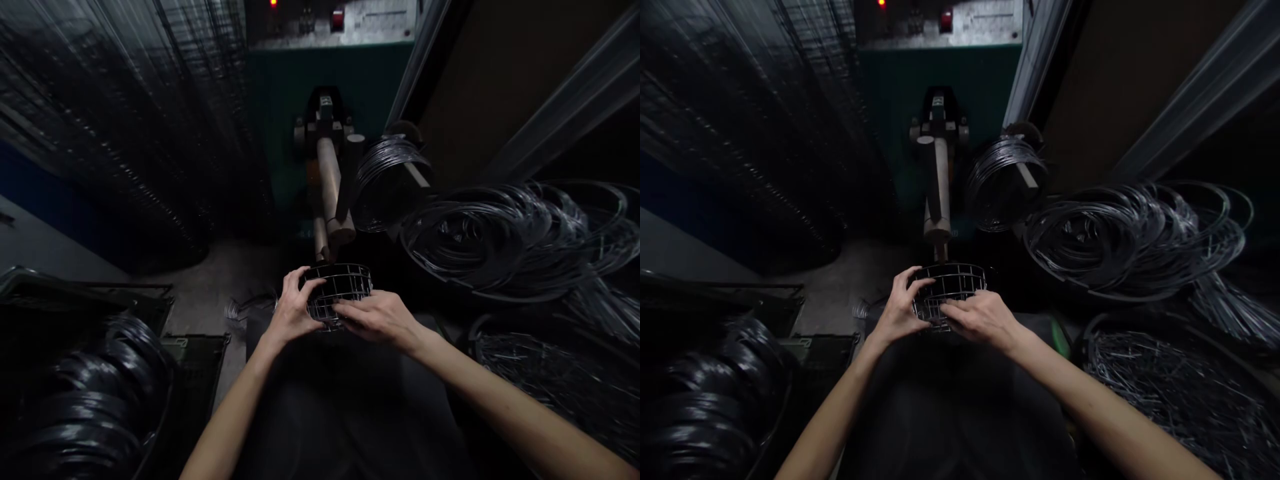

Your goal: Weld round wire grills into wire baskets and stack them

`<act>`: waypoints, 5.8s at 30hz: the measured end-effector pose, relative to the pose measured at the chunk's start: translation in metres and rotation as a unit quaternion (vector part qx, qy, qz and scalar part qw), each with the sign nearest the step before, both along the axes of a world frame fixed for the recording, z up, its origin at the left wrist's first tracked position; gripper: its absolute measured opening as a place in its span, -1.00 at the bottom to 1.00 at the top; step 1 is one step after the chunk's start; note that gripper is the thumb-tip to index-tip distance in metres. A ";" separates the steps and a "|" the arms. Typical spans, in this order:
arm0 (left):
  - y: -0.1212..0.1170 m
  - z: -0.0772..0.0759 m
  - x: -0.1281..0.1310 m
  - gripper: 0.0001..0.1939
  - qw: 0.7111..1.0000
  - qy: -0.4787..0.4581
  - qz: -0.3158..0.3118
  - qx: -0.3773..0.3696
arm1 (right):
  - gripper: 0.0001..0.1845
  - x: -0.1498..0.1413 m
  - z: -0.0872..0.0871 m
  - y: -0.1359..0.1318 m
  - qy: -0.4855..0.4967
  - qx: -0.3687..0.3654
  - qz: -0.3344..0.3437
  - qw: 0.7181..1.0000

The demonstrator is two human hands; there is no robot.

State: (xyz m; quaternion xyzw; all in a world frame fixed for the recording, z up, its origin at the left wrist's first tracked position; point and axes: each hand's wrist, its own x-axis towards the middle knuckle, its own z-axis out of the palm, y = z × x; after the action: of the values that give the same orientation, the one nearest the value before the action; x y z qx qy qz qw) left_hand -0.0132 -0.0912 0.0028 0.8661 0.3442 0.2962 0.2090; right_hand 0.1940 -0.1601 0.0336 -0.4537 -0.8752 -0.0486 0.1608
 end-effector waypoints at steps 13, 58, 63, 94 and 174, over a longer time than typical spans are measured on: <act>0.018 0.004 0.007 -0.21 1.000 -0.009 -0.005 -0.029 | -0.77 0.010 0.004 0.018 -0.010 0.017 -0.016 1.000; 0.107 0.007 0.021 -0.16 0.999 -0.020 0.007 -0.050 | -0.84 0.010 -0.003 0.065 0.240 -0.032 -0.238 0.941; 0.098 -0.002 -0.002 0.08 0.996 -0.040 -0.003 -0.080 | -0.64 0.023 0.020 0.017 0.304 -0.077 -0.228 0.922; -0.016 0.006 -0.007 -0.26 0.996 0.070 -0.055 -0.004 | -0.67 -0.019 0.007 -0.020 0.236 -0.322 -0.161 0.903; 0.088 0.023 0.019 -0.19 0.999 0.015 0.022 -0.044 | -0.78 0.020 0.005 0.063 0.179 -0.009 -0.200 0.963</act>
State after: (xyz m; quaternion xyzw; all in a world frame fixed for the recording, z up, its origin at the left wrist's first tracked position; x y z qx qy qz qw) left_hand 0.0058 -0.0034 0.0259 0.8529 0.3788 0.2718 0.2349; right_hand 0.2135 -0.0971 0.0390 -0.6224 -0.7240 0.0103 0.2974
